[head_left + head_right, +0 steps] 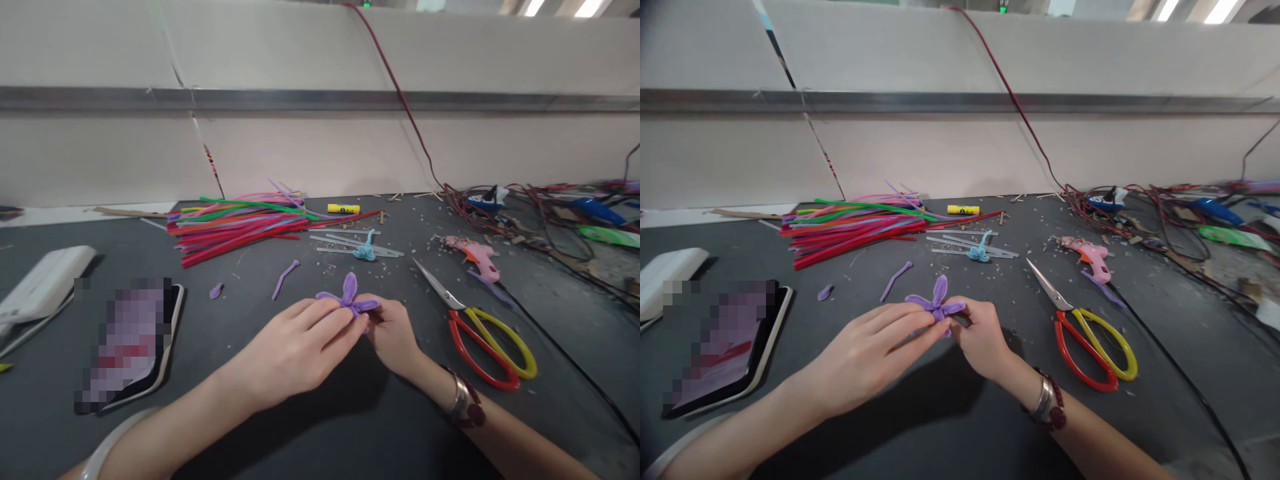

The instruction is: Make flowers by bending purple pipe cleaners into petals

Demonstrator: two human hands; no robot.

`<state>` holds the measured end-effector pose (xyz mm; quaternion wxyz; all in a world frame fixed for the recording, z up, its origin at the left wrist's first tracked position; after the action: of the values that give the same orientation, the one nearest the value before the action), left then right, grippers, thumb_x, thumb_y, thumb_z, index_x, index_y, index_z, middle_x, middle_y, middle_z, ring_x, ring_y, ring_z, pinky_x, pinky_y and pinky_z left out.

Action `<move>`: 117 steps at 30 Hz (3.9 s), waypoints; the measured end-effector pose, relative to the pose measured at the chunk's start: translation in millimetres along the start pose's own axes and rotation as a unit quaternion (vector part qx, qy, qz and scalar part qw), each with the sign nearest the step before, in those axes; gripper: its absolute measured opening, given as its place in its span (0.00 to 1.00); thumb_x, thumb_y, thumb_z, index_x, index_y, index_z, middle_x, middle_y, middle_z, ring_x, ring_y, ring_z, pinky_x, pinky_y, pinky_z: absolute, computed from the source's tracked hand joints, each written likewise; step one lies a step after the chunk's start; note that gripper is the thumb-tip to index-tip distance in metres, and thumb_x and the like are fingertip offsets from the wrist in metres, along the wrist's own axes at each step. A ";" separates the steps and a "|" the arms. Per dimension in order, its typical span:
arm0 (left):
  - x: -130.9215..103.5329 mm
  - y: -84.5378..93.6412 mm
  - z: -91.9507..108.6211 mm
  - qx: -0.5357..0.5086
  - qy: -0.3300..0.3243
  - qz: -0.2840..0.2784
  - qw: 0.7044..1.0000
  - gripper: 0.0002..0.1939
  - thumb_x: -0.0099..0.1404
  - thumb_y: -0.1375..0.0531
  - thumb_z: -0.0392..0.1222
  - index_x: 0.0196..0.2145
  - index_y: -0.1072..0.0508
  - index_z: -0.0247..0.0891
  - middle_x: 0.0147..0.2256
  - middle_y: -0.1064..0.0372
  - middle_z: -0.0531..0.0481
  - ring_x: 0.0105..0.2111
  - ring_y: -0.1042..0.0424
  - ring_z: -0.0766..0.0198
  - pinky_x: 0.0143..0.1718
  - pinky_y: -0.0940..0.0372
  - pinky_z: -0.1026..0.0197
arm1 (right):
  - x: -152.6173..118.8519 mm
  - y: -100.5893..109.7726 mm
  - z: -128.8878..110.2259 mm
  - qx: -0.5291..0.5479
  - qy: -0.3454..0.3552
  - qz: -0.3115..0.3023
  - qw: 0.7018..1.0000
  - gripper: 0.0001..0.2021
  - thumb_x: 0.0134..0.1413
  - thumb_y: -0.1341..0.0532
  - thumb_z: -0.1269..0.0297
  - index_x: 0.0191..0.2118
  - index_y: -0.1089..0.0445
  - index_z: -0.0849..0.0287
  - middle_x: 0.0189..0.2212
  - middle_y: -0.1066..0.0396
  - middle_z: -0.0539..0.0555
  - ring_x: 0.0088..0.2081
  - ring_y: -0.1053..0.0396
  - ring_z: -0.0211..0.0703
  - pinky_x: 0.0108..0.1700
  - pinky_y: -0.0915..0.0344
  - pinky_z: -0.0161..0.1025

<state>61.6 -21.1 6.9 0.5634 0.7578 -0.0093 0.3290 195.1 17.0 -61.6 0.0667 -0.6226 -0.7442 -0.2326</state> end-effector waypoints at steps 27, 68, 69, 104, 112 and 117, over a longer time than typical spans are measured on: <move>-9.0 -1.5 -20.0 -0.087 -0.021 0.078 0.993 0.12 0.55 0.41 0.29 0.39 0.28 0.37 0.35 0.30 0.48 0.38 0.33 0.63 0.39 0.35 0.60 | -2.4 0.8 -14.1 -0.043 0.050 0.007 0.998 0.06 0.47 0.43 0.74 0.23 0.34 0.59 0.21 0.31 0.48 0.23 0.35 0.34 0.27 0.39 0.30; -9.6 -21.0 -48.0 -0.488 0.444 -0.052 0.750 0.09 0.52 0.37 0.43 0.28 0.24 0.35 0.23 0.28 0.51 0.24 0.31 0.67 0.24 0.36 0.68 | -6.3 0.4 -17.4 -0.025 0.061 0.012 0.998 0.05 0.49 0.42 0.72 0.25 0.32 0.58 0.24 0.29 0.49 0.26 0.32 0.36 0.30 0.37 0.32; -10.3 -20.8 -47.6 -0.486 0.448 -0.053 0.748 0.08 0.52 0.37 0.43 0.28 0.24 0.35 0.22 0.29 0.52 0.23 0.32 0.67 0.24 0.37 0.69 | -6.2 -0.5 -17.3 -0.025 0.062 0.003 0.998 0.05 0.49 0.42 0.72 0.26 0.31 0.58 0.26 0.28 0.50 0.27 0.31 0.37 0.31 0.36 0.32; -25.6 -70.7 -78.0 -0.460 0.369 -0.149 0.794 0.10 0.62 0.51 0.40 0.37 0.33 0.35 0.28 0.31 0.51 0.26 0.33 0.68 0.27 0.38 0.67 | 11.1 0.5 46.1 0.260 -0.232 0.073 0.935 0.06 0.44 0.37 0.65 0.27 0.27 0.63 0.24 0.28 0.53 0.27 0.33 0.35 0.33 0.38 0.35; -11.4 -60.7 -52.0 -0.484 0.369 -0.116 0.785 0.11 0.60 0.47 0.41 0.31 0.28 0.33 0.27 0.31 0.51 0.29 0.35 0.66 0.31 0.40 0.66 | 7.7 -7.8 45.9 0.305 -0.254 0.055 0.916 0.06 0.41 0.35 0.65 0.27 0.27 0.62 0.22 0.29 0.50 0.26 0.34 0.33 0.32 0.37 0.33; -14.4 -67.0 -48.6 -0.469 0.395 -0.057 0.788 0.12 0.59 0.45 0.44 0.29 0.27 0.34 0.28 0.30 0.50 0.28 0.34 0.65 0.30 0.40 0.66 | 5.8 -11.6 41.8 0.321 -0.264 0.043 0.909 0.07 0.39 0.34 0.65 0.28 0.26 0.62 0.23 0.29 0.51 0.25 0.33 0.34 0.33 0.36 0.34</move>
<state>52.3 40.0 -50.0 0.8219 0.2040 0.1042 0.5216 190.7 38.8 -99.3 0.0740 -0.6375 -0.7418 0.1946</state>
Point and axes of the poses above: each hand's wrist, its own x-axis towards the middle knuckle, its own y-axis out of the back of the hand, z = x × y, the point moved 4 cm from there along x, towards the middle knuckle
